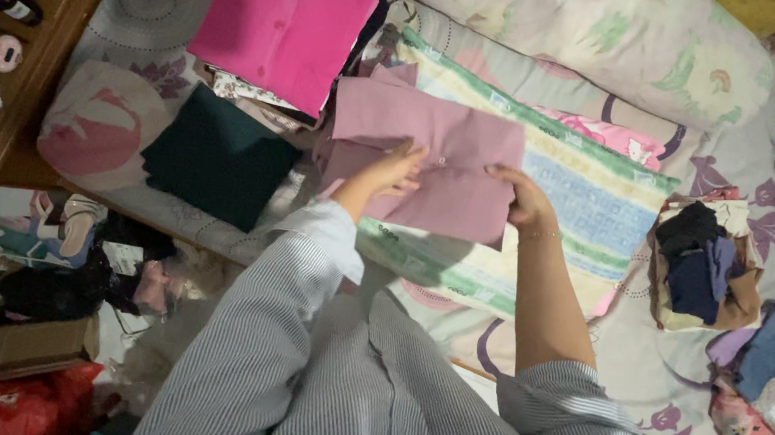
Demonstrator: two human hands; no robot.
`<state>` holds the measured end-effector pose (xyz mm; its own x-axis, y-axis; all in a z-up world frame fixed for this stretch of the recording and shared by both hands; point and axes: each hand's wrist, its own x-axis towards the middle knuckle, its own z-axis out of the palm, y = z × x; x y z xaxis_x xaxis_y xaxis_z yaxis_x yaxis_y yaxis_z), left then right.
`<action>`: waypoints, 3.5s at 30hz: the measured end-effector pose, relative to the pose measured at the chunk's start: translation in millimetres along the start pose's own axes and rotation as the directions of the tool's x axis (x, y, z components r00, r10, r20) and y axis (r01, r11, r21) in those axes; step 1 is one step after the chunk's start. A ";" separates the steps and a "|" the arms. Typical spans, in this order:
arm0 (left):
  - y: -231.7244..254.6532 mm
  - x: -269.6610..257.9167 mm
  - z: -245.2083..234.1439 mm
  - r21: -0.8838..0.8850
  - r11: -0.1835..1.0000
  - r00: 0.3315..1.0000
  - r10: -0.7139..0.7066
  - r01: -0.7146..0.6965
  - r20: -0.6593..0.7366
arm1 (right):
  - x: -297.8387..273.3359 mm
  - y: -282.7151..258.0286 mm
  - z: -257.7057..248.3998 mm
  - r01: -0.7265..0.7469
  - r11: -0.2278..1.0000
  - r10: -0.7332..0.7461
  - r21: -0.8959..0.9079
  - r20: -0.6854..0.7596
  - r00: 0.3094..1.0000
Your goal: The person folds a pink shirt, a purple shirt, a pair of blue jeans, and several other colorful garments by hand on a bed.
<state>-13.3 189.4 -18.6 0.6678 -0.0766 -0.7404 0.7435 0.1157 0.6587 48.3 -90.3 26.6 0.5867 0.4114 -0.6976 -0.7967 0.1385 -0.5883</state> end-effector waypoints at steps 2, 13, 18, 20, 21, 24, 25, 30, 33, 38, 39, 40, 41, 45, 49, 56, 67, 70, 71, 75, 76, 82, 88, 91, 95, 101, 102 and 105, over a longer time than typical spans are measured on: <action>16.9 2.8 10.3 -0.209 0.975 0.995 -0.067 0.080 0.071 | -17.9 -36.2 40.6 0.052 0.989 -0.060 -0.137 -0.054 0.997; 114.2 -26.9 12.0 -0.742 0.663 0.888 0.396 -0.101 0.233 | -148.6 -88.4 170.8 0.586 -0.402 -0.557 -0.704 0.696 0.454; 15.8 2.9 -27.5 -0.669 0.744 0.971 0.162 -0.002 0.178 | -112.6 32.5 147.7 0.343 -0.502 -0.481 -0.794 0.586 0.652; -36.2 2.1 -40.5 -0.619 0.782 0.984 0.041 0.076 0.172 | -100.1 85.2 130.3 0.408 -0.515 -0.466 -0.754 0.646 0.605; -57.1 0.0 -42.2 -0.557 0.828 0.989 0.018 0.067 0.147 | -96.6 108.2 123.5 0.432 -0.527 -0.464 -0.732 0.674 0.575; -84.8 2.2 -47.4 -0.126 0.984 0.989 0.117 -0.128 -0.085 | -78.0 126.8 98.9 0.533 -0.423 -0.539 -0.733 0.676 0.502; -87.6 8.2 -48.5 -0.126 0.980 0.986 0.143 -0.153 -0.087 | -73.8 127.3 90.5 0.570 -0.360 -0.576 -0.738 0.657 0.487; -107.7 32.9 -43.1 0.045 0.955 0.938 0.296 -0.292 -0.181 | -23.6 98.0 46.5 0.083 0.381 -0.778 -0.921 -0.271 0.566; -95.2 28.4 -39.2 0.068 0.917 0.906 0.398 -0.392 -0.147 | -3.7 83.8 26.5 0.007 0.792 -0.343 -0.610 -0.437 0.831; -22.4 -5.1 -43.8 0.172 0.947 0.962 0.274 -0.270 -0.003 | -8.0 51.4 1.5 -0.020 0.989 0.023 -0.150 0.015 1.000; -2.7 -9.0 -48.9 0.204 0.950 0.971 0.237 -0.236 0.023 | -8.5 40.1 0.0 0.205 0.920 -0.151 -0.333 0.180 0.972; 15.9 -10.6 -55.3 0.295 0.940 0.985 0.170 -0.170 0.025 | -9.0 29.7 2.1 0.432 0.777 -0.276 -0.458 0.368 0.888; 33.7 -8.9 -63.0 0.383 0.918 0.995 0.102 -0.103 0.022 | -7.1 20.1 10.5 0.639 0.573 -0.341 -0.514 0.559 0.756; 91.1 12.4 -109.5 0.308 0.805 0.855 0.424 -0.507 0.298 | 8.2 -45.1 86.4 0.011 0.972 0.002 -0.236 0.052 0.999; 179.3 17.0 -165.8 0.564 0.642 0.842 0.498 -0.519 0.207 | 7.5 -105.1 190.2 0.245 0.965 -0.212 -0.093 0.267 0.940; 285.3 -68.9 -261.8 0.388 0.685 0.761 0.645 -0.617 0.071 | 63.8 -147.3 293.5 0.488 0.872 -0.454 -0.031 0.318 0.832; 66.9 22.6 -400.0 0.338 0.922 0.808 0.343 -0.190 -0.479 | 221.3 30.3 290.4 0.241 0.970 -0.237 -0.014 0.142 0.961; 64.8 2.7 -401.7 0.278 0.943 0.852 0.291 -0.180 -0.436 | 216.4 33.5 289.8 0.250 0.968 -0.248 -0.014 0.075 0.966; 70.1 -8.7 -398.3 0.279 0.943 0.875 0.284 -0.181 -0.392 | 213.6 32.7 292.0 0.244 0.970 -0.243 0.001 0.084 0.966; 121.2 -60.5 -393.3 0.498 0.816 0.919 -0.096 0.294 -0.383 | 206.5 17.1 300.5 0.190 0.982 -0.189 -0.015 0.065 0.980; 127.4 -70.8 -394.2 0.472 0.795 0.886 -0.166 0.380 -0.433 | 203.0 17.0 301.2 0.200 0.979 -0.196 -0.038 0.092 0.976; 91.9 -49.5 -396.9 0.619 0.735 0.910 0.006 0.277 -0.414 | 189.6 18.1 321.1 0.450 0.532 -0.685 -0.718 -0.052 0.727; 97.7 -44.4 -283.0 0.959 0.276 0.424 0.864 0.056 -0.273 | 186.0 2.5 374.3 0.359 -0.320 -0.702 -0.877 0.474 0.532; 89.0 -38.4 -260.7 0.957 0.289 0.490 0.836 -0.009 -0.247 | 204.9 4.0 391.1 0.337 -0.376 -0.630 -0.863 0.505 0.590; 55.5 -16.9 -273.2 0.930 0.366 0.431 0.838 0.009 -0.334 | 218.8 28.3 395.6 0.316 -0.379 -0.620 -0.870 0.492 0.611; 47.0 0.8 -291.6 0.913 0.408 0.471 0.806 0.000 -0.360 | 243.5 36.2 401.7 0.314 -0.372 -0.623 -0.873 0.486 0.613; 47.9 0.4 -291.3 0.915 0.404 0.479 0.800 0.015 -0.361 | 244.5 35.8 401.0 0.310 -0.367 -0.625 -0.877 0.480 0.616; 52.9 -2.7 -287.2 0.921 0.388 0.492 0.798 0.024 -0.348 | 242.7 34.9 398.5 0.304 -0.378 -0.626 -0.875 0.483 0.612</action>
<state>14.2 480.1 -20.4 0.9095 0.3996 0.1143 0.3366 -0.8695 0.3616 105.0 373.3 -0.3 0.7876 0.6003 0.1393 0.6065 -0.7151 -0.3475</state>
